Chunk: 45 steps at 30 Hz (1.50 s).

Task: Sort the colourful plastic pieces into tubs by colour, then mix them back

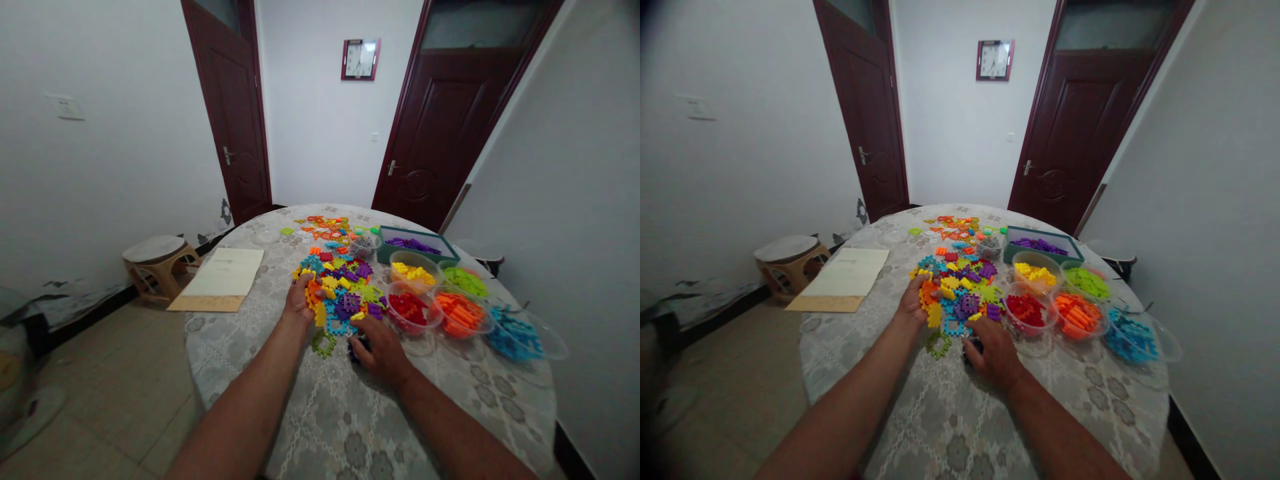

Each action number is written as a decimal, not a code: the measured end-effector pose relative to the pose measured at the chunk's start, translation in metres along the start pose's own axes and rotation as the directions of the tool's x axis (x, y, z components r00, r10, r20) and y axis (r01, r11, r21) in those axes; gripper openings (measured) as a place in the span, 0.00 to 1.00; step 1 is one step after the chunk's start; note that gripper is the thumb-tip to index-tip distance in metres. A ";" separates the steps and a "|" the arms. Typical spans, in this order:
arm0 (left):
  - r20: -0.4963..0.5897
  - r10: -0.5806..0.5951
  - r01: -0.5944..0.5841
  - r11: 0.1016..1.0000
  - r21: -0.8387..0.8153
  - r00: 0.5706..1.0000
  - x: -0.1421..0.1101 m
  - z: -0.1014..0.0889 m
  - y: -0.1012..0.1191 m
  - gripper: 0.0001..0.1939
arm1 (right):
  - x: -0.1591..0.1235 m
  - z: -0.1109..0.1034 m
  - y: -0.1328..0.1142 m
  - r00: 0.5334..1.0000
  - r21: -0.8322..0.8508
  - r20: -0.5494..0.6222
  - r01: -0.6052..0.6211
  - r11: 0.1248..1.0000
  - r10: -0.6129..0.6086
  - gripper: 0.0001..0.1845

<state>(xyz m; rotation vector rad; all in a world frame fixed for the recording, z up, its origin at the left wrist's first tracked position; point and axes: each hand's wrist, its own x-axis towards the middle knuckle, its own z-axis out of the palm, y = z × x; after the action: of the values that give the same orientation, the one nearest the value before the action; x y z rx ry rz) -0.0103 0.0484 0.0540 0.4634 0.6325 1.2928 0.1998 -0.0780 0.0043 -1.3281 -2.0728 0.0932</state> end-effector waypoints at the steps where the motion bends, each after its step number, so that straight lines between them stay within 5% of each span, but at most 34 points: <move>1: 0.020 -0.021 0.022 1.000 -0.023 1.000 -0.002 0.002 -0.002 0.18 | 0.000 -0.001 -0.001 1.000 -0.014 -0.007 0.016 1.000 -0.016 0.17; 8: 0.095 -0.120 0.130 0.985 -0.109 0.988 -0.017 0.009 -0.020 0.17 | 0.007 0.006 -0.023 0.994 -0.183 -0.002 0.108 0.977 -0.110 0.23; 15: 0.137 -0.159 0.174 0.979 -0.105 0.978 -0.024 0.010 -0.020 0.15 | 0.013 0.008 -0.022 0.940 -0.231 -0.225 0.202 0.952 -0.255 0.12; 24: 0.138 -0.104 0.119 0.987 -0.104 0.985 -0.019 0.011 -0.011 0.13 | 0.016 -0.004 -0.028 0.966 -0.157 -0.217 0.109 0.982 -0.142 0.10; 28: 0.125 -0.121 0.132 0.988 -0.079 0.985 -0.018 0.010 -0.007 0.12 | 0.019 -0.028 -0.024 0.952 -0.020 -0.304 -0.031 0.999 0.024 0.10; 32: 0.154 -0.177 0.182 0.983 -0.017 0.972 -0.021 0.011 -0.010 0.15 | 0.033 -0.077 -0.005 0.894 0.045 -0.339 -0.296 0.954 0.293 0.10; 37: 0.186 -0.191 0.193 0.981 0.010 0.964 -0.024 0.013 -0.017 0.18 | 0.075 -0.127 0.054 0.813 -0.175 -0.487 -0.447 0.877 0.317 0.13; 42: 0.251 -0.301 0.293 0.953 0.071 0.920 -0.025 0.012 -0.020 0.20 | 0.109 -0.138 0.100 0.741 -0.308 -0.575 -0.590 0.747 0.348 0.14; 45: 0.280 -0.294 0.276 0.956 0.102 0.914 -0.025 0.011 -0.024 0.21 | 0.112 -0.127 0.087 0.760 -0.185 -0.554 -0.509 0.841 0.338 0.17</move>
<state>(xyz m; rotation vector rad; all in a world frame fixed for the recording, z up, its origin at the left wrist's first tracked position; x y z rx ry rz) 0.0108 0.0186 0.0515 0.5766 0.4694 0.9070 0.3103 0.0216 0.1232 -1.7928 -1.3429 -0.3842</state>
